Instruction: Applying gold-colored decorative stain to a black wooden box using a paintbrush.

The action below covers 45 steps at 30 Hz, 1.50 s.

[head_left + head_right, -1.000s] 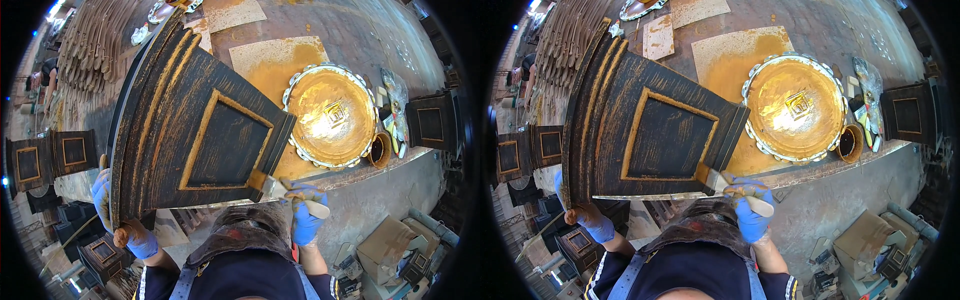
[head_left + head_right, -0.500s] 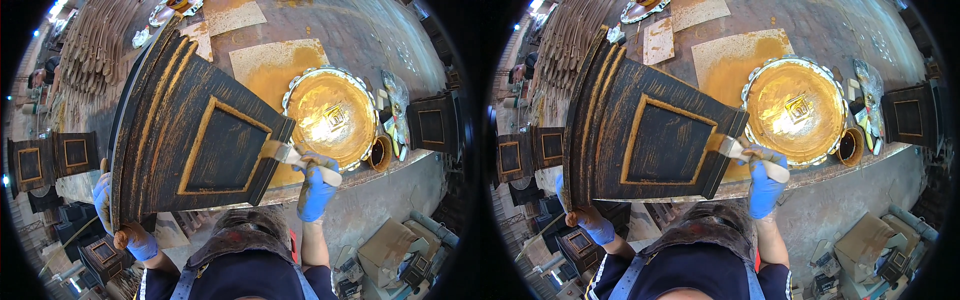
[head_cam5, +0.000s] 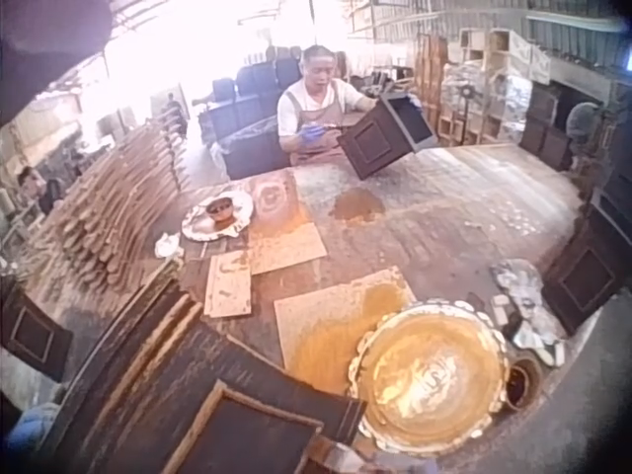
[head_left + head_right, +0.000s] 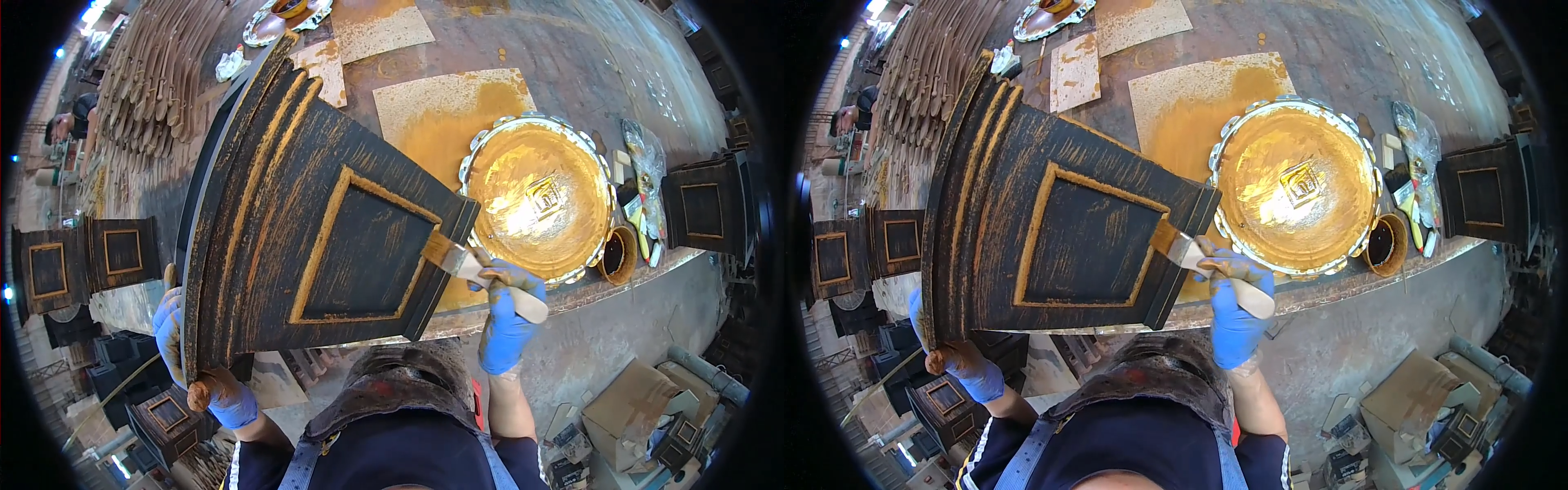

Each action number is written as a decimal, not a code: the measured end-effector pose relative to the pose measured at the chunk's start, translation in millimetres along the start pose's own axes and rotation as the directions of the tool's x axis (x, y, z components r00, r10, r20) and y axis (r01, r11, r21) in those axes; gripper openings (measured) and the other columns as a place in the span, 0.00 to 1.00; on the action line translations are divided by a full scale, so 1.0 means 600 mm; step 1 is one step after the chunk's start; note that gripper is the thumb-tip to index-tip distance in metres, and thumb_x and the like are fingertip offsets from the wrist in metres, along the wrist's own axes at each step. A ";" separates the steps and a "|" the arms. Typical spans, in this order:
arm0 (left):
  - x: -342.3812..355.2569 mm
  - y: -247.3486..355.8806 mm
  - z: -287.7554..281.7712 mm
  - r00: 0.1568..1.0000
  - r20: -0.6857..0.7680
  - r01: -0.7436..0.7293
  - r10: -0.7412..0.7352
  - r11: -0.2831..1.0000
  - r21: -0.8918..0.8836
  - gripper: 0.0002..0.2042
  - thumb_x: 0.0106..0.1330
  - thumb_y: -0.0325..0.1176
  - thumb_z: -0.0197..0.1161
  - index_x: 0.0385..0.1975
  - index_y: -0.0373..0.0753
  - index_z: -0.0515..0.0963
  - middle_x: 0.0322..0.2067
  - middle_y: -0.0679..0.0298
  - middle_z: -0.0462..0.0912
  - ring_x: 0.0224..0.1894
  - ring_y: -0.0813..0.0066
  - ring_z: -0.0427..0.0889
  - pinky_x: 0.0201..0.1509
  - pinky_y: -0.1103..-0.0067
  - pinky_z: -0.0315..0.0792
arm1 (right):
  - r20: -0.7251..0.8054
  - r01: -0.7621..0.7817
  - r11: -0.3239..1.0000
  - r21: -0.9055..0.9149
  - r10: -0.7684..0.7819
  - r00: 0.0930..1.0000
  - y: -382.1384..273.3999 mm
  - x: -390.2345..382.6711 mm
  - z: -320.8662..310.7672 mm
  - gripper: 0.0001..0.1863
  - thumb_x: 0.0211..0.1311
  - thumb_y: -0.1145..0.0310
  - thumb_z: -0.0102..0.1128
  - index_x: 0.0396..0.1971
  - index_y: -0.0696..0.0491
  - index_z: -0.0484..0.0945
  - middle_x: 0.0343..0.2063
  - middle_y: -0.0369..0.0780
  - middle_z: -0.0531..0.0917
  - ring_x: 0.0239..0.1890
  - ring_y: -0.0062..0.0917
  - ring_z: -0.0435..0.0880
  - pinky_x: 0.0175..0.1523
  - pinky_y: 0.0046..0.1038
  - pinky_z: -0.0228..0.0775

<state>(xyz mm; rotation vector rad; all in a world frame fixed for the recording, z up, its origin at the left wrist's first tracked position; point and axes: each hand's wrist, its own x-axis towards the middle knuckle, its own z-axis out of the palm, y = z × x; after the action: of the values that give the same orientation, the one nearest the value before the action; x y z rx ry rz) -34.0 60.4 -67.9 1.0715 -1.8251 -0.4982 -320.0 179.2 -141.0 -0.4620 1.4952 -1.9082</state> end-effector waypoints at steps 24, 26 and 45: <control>0.000 -0.025 -0.019 0.994 -0.025 0.107 -0.109 0.990 -0.093 0.44 0.44 0.68 0.47 0.50 0.30 0.63 0.49 0.49 0.66 0.50 0.59 0.68 0.55 0.65 0.62 | 0.190 -0.047 0.998 -0.039 0.054 0.980 -0.014 -0.031 -0.005 0.06 0.52 0.81 0.47 0.32 0.60 0.68 0.33 0.43 0.75 0.35 0.24 0.76 0.43 0.26 0.69; 0.000 -0.038 -0.027 0.998 -0.039 0.045 -0.050 0.993 -0.108 0.44 0.46 0.71 0.42 0.46 0.30 0.66 0.45 0.51 0.68 0.49 0.59 0.69 0.56 0.62 0.59 | 0.069 0.067 0.992 -0.103 -0.060 0.996 -0.010 -0.033 -0.040 0.08 0.51 0.76 0.51 0.32 0.60 0.68 0.33 0.43 0.74 0.36 0.23 0.74 0.43 0.26 0.68; 0.024 -0.066 -0.021 0.913 -0.351 0.215 -0.207 0.976 -0.016 0.34 0.58 0.59 0.40 0.49 0.31 0.65 0.49 0.52 0.68 0.51 0.59 0.68 0.58 0.67 0.59 | -0.355 -0.209 0.439 -0.874 -0.283 0.891 -0.029 0.174 -0.444 0.10 0.50 0.66 0.58 0.33 0.52 0.78 0.29 0.39 0.80 0.32 0.25 0.78 0.39 0.24 0.68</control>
<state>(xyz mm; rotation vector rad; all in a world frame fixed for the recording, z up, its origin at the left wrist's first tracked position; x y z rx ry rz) -7.4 28.6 -82.2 1.2925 -1.4124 -0.3826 -569.6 301.1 -212.3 -0.5016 2.8596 -1.0541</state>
